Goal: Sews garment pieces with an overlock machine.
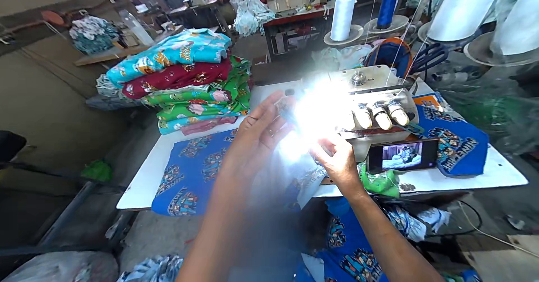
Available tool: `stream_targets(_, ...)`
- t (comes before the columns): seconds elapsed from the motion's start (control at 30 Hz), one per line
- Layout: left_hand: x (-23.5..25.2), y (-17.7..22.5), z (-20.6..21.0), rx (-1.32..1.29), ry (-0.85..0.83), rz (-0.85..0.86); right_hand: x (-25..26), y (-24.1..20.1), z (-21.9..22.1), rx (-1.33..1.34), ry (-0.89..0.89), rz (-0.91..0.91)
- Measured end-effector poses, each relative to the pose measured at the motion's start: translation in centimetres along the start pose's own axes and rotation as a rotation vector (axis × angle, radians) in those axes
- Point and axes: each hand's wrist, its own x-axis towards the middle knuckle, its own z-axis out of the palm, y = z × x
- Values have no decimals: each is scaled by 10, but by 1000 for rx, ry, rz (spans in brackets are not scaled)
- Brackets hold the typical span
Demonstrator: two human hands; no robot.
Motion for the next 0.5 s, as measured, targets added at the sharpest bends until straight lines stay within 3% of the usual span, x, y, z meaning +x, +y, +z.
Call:
stream_targets(0.13, 8, 10, 3, -69, 67, -65, -1, 13, 1, 14, 13, -21)
stream_targets(0.3, 19, 3, 1, 77, 141, -23, -2, 13, -3, -14, 29, -12)
stream_targets(0.5, 6, 3, 5, 43, 120, 7, -2, 9, -7, -21, 29, 0)
